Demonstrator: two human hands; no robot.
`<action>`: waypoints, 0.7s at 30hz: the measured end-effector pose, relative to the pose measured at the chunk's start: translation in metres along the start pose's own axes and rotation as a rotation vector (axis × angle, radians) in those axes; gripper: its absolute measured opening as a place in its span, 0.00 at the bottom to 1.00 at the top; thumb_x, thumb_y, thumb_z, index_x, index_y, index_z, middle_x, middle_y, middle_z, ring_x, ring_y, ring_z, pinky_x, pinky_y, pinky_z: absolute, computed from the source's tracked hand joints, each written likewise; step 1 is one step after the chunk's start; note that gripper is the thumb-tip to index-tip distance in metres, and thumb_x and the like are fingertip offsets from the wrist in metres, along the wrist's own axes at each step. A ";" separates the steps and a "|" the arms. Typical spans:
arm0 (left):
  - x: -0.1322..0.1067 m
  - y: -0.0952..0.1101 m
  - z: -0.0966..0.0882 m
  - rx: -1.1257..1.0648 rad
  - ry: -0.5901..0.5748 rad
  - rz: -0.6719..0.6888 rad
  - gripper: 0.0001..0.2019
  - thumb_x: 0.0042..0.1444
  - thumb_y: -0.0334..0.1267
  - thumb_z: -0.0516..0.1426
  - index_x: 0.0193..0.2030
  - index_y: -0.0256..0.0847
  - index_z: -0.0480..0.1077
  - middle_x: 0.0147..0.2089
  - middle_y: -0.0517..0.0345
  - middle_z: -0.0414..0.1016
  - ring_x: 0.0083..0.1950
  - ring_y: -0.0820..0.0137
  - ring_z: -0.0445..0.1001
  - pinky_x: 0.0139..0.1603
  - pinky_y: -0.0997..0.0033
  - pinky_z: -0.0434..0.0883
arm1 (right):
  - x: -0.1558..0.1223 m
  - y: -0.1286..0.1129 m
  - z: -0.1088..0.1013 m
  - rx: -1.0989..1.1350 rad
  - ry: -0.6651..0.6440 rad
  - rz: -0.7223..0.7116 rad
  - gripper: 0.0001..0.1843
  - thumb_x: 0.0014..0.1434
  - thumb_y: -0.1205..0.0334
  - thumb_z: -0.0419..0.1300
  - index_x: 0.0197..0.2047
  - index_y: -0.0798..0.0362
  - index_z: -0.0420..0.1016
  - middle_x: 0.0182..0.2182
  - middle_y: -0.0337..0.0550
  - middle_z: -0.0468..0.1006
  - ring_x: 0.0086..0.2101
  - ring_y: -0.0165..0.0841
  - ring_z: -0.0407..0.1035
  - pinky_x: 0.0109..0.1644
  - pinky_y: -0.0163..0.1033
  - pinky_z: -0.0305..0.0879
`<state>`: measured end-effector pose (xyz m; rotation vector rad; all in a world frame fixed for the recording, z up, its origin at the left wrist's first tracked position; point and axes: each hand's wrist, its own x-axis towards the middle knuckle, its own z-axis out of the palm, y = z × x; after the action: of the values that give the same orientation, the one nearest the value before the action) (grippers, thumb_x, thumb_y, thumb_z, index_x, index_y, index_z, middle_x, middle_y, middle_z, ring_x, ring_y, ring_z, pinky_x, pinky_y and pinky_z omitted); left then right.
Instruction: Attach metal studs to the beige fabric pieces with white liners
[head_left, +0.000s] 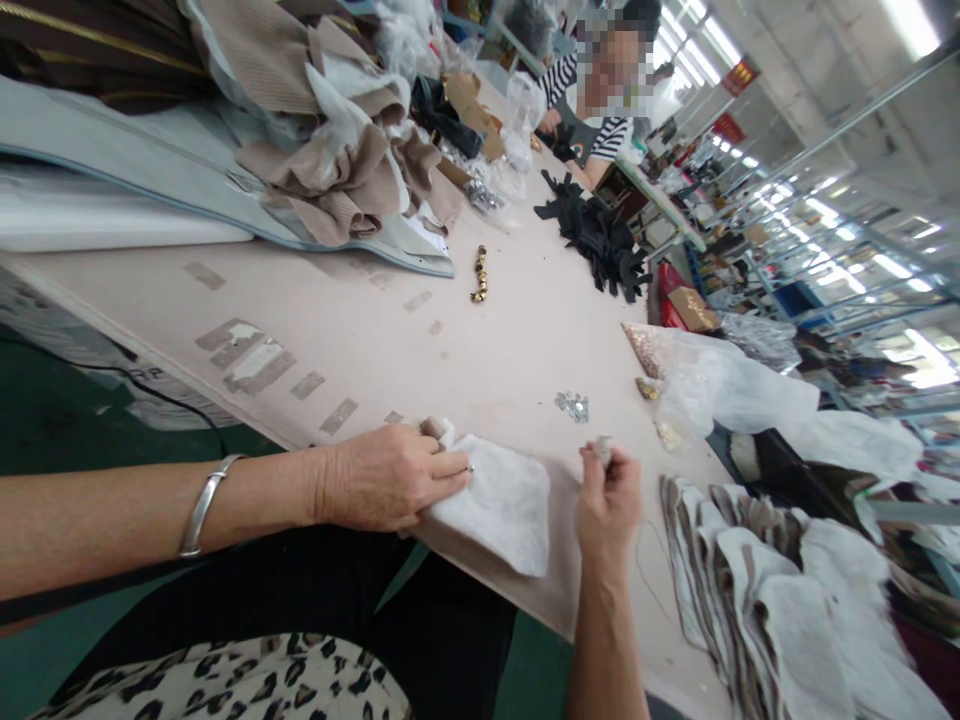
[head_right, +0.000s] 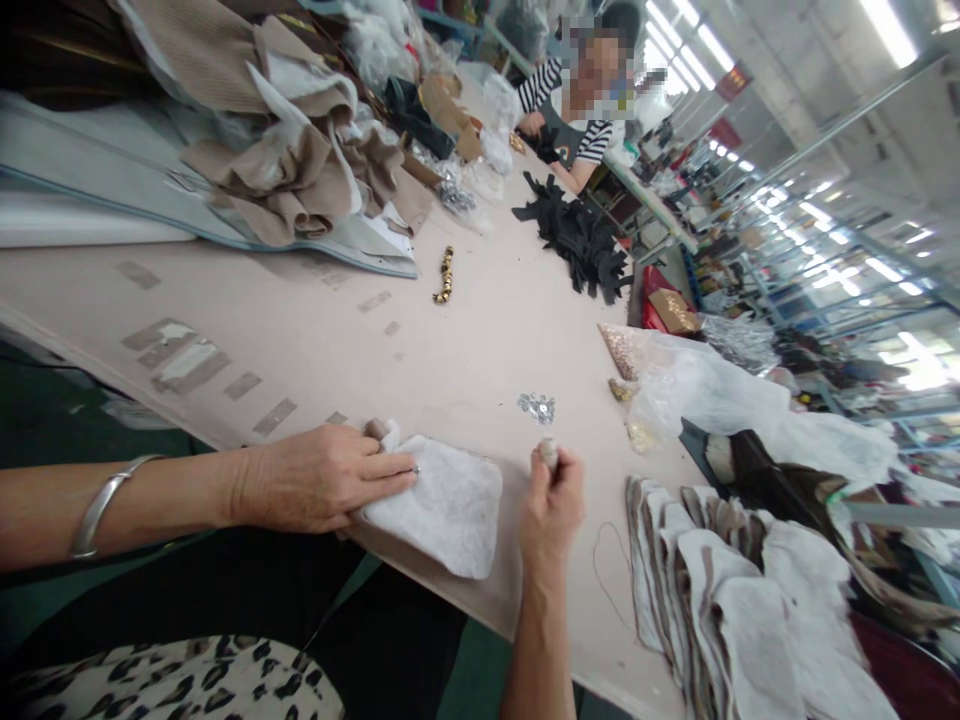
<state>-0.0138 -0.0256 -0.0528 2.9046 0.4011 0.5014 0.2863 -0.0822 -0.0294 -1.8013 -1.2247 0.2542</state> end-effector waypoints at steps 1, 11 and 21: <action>0.000 0.000 0.000 0.001 -0.009 0.003 0.18 0.56 0.34 0.60 0.55 0.40 0.74 0.56 0.46 0.79 0.40 0.63 0.77 0.37 0.64 0.71 | -0.002 -0.010 0.000 0.202 0.075 0.033 0.14 0.63 0.50 0.62 0.48 0.47 0.72 0.41 0.42 0.77 0.41 0.38 0.74 0.56 0.52 0.69; 0.002 -0.001 -0.001 0.014 0.001 0.045 0.18 0.57 0.33 0.60 0.54 0.36 0.74 0.57 0.47 0.79 0.39 0.63 0.78 0.36 0.61 0.73 | -0.016 -0.061 0.051 1.119 -0.076 0.389 0.36 0.62 0.43 0.62 0.21 0.50 0.39 0.16 0.24 0.38 0.16 0.24 0.35 0.21 0.32 0.49; 0.002 -0.002 0.004 -0.074 0.051 0.031 0.15 0.57 0.32 0.59 0.51 0.36 0.76 0.56 0.43 0.79 0.39 0.63 0.78 0.38 0.64 0.74 | -0.016 -0.062 0.068 1.093 -0.186 0.226 0.35 0.70 0.48 0.54 0.21 0.50 0.36 0.13 0.25 0.34 0.13 0.24 0.27 0.16 0.30 0.42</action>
<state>-0.0110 -0.0234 -0.0565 2.8356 0.3376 0.5833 0.1988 -0.0515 -0.0246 -0.9424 -0.7283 1.0162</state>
